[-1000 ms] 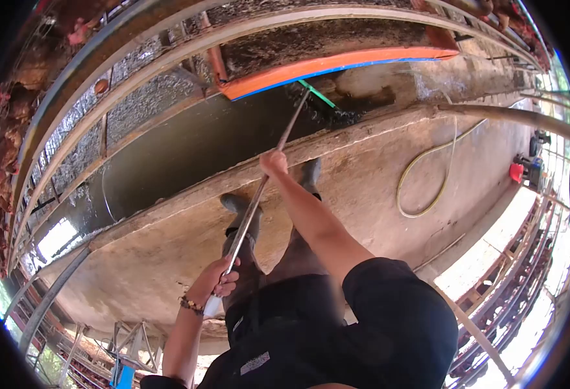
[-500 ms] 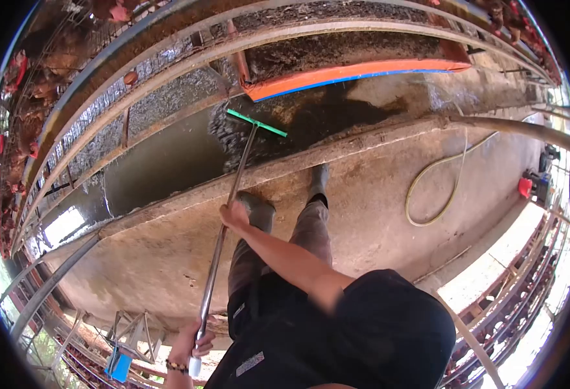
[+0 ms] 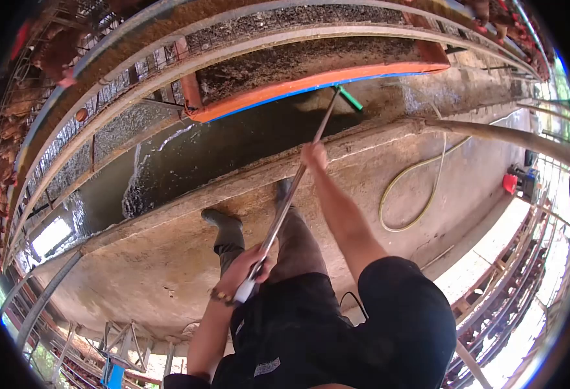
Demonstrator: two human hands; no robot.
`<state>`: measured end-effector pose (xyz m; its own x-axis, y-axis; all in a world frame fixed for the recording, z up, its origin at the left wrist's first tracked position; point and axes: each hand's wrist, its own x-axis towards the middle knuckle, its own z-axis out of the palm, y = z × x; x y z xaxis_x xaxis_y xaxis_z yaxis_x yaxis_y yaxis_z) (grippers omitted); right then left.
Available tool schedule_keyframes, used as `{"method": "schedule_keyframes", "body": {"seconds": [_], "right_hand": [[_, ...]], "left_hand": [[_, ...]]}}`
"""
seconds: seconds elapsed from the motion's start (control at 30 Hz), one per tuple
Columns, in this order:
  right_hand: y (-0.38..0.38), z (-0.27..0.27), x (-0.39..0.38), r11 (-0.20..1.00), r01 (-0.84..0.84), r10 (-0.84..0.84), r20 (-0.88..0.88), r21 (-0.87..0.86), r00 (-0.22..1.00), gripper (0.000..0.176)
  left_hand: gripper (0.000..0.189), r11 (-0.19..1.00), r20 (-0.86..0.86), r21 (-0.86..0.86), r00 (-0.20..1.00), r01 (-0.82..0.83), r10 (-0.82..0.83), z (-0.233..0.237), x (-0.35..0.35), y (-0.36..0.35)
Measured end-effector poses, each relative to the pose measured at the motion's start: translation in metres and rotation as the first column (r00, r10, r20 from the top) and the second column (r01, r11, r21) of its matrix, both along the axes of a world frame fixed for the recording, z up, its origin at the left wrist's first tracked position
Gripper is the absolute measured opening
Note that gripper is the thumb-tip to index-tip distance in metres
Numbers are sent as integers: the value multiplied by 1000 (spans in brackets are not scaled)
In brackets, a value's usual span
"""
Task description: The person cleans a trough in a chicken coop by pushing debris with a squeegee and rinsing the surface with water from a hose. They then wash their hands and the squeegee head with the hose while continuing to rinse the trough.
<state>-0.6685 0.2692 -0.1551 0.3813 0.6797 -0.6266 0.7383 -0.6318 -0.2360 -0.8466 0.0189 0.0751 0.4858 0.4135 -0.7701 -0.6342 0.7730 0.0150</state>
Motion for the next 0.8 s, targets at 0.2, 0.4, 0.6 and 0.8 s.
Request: {"method": "schedule_keyframes", "body": {"seconds": [0.2, 0.4, 0.6, 0.8], "right_hand": [[52, -44, 23, 996, -80, 80, 22, 34, 997, 34], [-49, -84, -45, 970, -237, 226, -155, -56, 962, 35], [-169, -43, -161, 926, -362, 313, -327, -102, 892, 40], [-274, 18, -271, 917, -318, 243, -295, -242, 924, 35]], "left_hand": [[39, 997, 146, -51, 988, -50, 57, -19, 12, 50], [37, 990, 75, -131, 996, -45, 55, 17, -63, -38], [41, 981, -58, -174, 995, -91, 82, 76, -134, -138], [42, 964, -184, -205, 974, -169, 132, 130, -190, -232]]}}
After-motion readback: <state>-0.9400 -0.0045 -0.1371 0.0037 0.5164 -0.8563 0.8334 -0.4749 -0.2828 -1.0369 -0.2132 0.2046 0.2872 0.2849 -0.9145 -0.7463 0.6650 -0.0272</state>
